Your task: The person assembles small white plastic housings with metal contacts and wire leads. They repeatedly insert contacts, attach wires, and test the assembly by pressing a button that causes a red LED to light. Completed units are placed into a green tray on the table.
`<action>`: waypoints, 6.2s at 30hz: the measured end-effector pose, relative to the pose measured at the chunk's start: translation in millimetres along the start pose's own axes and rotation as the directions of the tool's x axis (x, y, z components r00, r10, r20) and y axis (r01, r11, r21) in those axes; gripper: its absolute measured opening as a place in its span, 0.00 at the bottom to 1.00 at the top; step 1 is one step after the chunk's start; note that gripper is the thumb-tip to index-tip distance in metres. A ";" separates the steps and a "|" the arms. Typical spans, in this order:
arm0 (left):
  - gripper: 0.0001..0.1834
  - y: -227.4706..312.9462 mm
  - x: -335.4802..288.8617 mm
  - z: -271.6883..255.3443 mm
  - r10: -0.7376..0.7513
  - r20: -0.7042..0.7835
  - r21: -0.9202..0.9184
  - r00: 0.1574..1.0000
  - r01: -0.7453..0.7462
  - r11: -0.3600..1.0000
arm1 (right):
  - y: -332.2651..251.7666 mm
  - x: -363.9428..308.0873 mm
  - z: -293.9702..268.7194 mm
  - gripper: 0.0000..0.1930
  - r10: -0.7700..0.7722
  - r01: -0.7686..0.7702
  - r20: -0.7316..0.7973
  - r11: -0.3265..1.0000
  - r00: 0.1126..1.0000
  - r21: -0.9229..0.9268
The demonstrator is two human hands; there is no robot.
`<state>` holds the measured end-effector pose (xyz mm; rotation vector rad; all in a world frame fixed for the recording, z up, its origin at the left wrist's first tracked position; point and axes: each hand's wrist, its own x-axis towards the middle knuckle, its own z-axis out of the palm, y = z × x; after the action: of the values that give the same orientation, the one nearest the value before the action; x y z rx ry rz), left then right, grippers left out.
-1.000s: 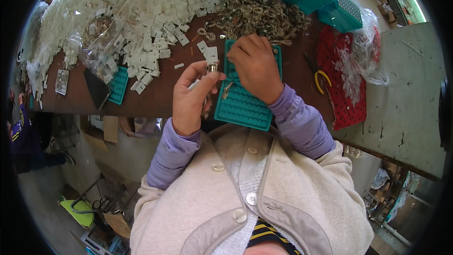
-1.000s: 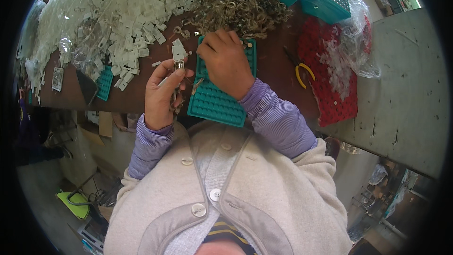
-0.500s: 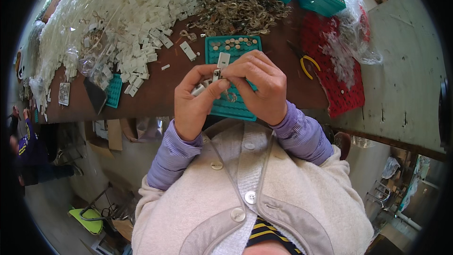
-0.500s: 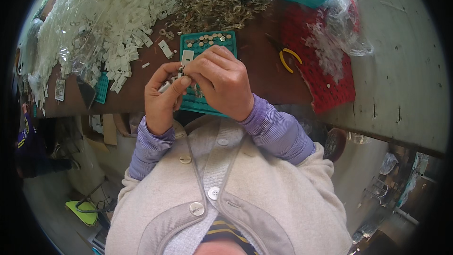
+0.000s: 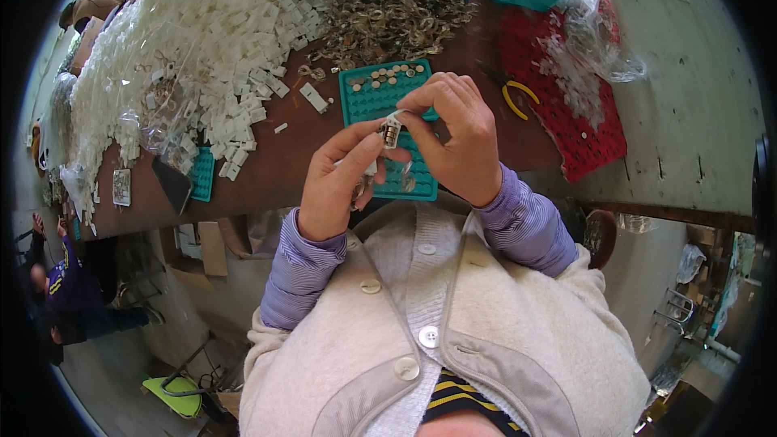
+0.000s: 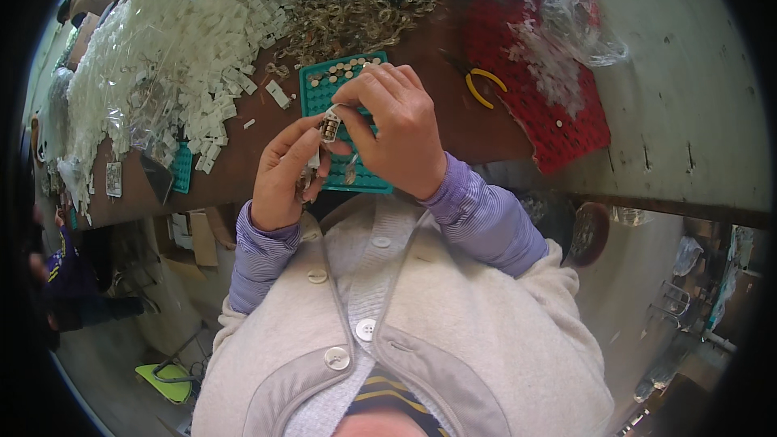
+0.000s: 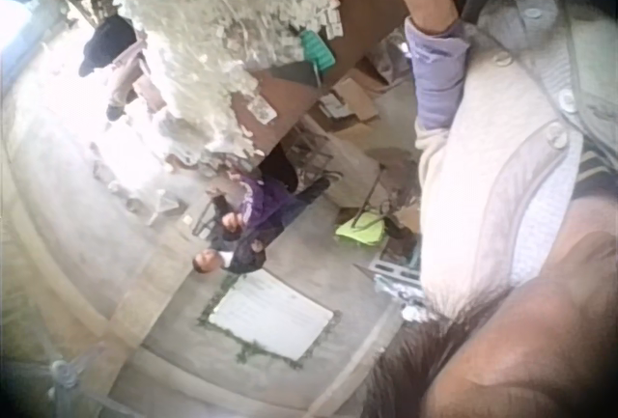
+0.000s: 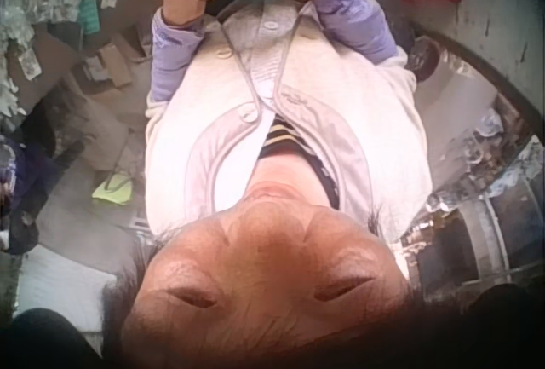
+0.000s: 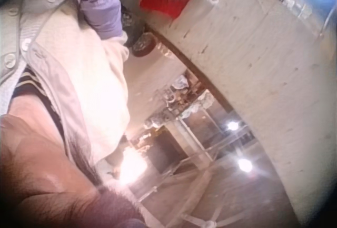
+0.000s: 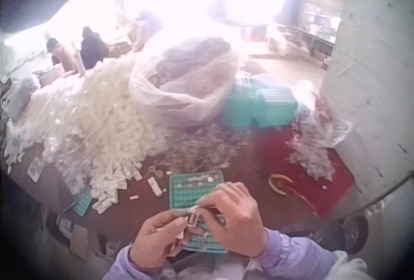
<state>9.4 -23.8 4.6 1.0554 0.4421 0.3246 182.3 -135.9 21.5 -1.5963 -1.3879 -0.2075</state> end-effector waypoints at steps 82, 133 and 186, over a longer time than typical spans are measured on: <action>0.32 -13.4 41.0 30.0 0.542 0.087 0.641 0.836 -0.464 0.612 | 56.9 -36.0 -52.4 0.03 0.454 -0.541 0.377 0.315 0.808 0.780; 0.17 16.6 58.5 -63.8 0.482 -0.205 0.962 0.852 0.266 -0.062 | 16.2 -26.8 -2.8 0.04 0.026 -0.060 0.223 0.988 0.974 0.144; 0.12 -0.3 -11.2 -10.0 -0.081 -0.292 0.091 0.953 0.112 0.990 | -6.0 -12.5 24.2 0.06 -0.136 0.143 0.169 0.989 0.976 -0.030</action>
<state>-5.3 -21.5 2.4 1.0906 0.7781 0.3727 162.4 -127.1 4.0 -1.5799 -1.6367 -0.1914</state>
